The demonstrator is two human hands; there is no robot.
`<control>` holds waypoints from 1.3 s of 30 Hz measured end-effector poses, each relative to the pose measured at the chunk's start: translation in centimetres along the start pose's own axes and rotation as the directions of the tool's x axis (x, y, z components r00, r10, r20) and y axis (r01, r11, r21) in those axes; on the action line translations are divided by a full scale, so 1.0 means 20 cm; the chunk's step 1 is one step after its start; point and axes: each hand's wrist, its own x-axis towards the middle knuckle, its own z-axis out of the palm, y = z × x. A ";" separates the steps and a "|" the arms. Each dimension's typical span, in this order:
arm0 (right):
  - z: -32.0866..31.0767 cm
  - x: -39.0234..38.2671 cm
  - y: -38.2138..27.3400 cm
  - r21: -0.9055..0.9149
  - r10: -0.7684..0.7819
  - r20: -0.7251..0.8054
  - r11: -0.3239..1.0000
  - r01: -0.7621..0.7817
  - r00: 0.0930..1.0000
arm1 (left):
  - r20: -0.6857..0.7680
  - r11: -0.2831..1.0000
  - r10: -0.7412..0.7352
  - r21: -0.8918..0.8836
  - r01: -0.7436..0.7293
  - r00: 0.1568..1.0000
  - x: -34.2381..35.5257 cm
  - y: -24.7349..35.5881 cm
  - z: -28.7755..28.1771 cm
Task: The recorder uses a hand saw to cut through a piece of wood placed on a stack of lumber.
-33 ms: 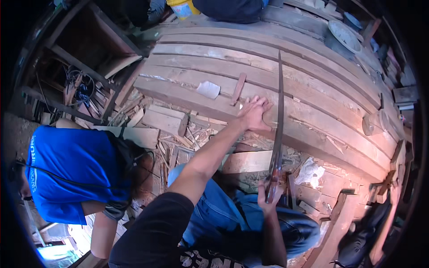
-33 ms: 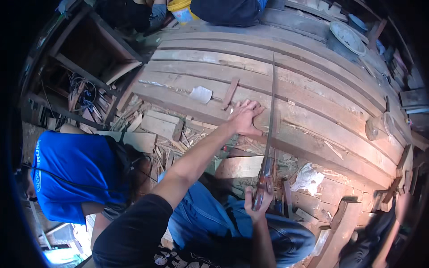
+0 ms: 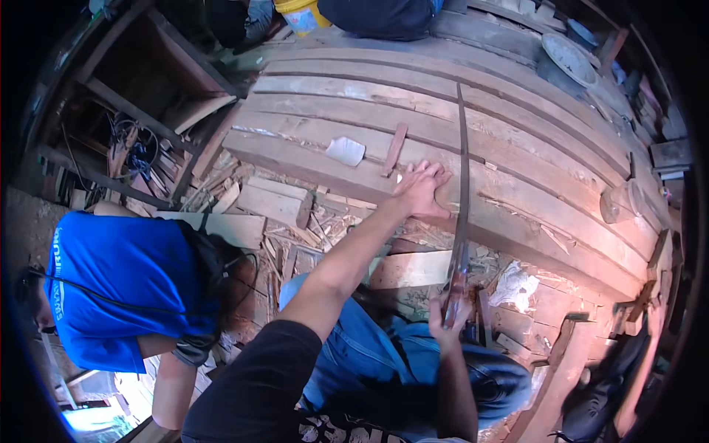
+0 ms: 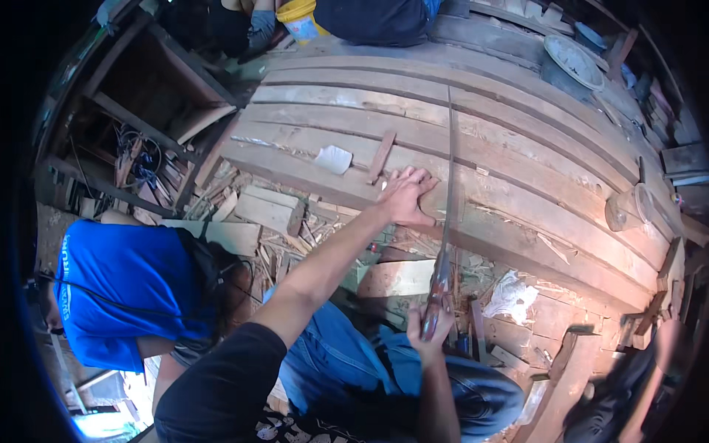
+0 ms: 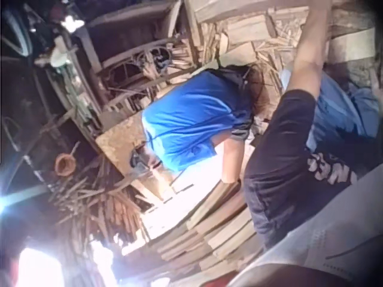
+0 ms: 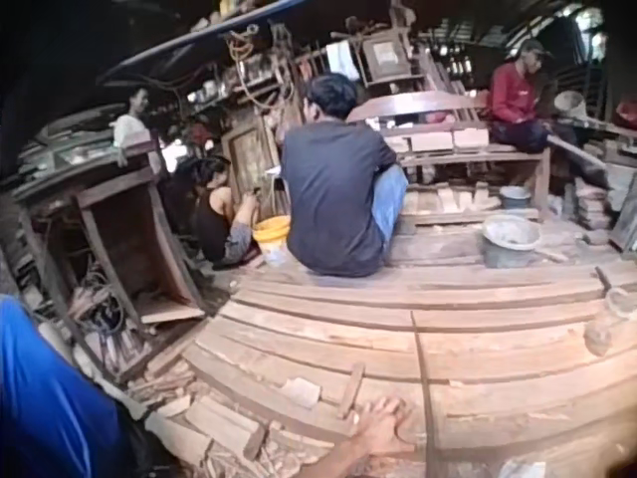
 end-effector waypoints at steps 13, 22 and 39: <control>0.07 0.05 -0.15 0.187 -0.056 -0.059 0.980 0.066 0.997 | 0.041 0.998 -0.036 -0.047 0.038 0.998 -0.02 -0.05 -0.04; 0.09 0.20 -0.09 0.178 0.008 -0.066 0.984 0.004 0.998 | 0.023 1.000 -0.007 -0.020 0.007 1.000 0.02 -0.06 -0.01; 0.02 0.15 0.02 0.050 -0.200 0.029 0.979 0.199 0.979 | 0.016 1.000 -0.004 0.017 0.004 1.000 0.03 -0.07 0.05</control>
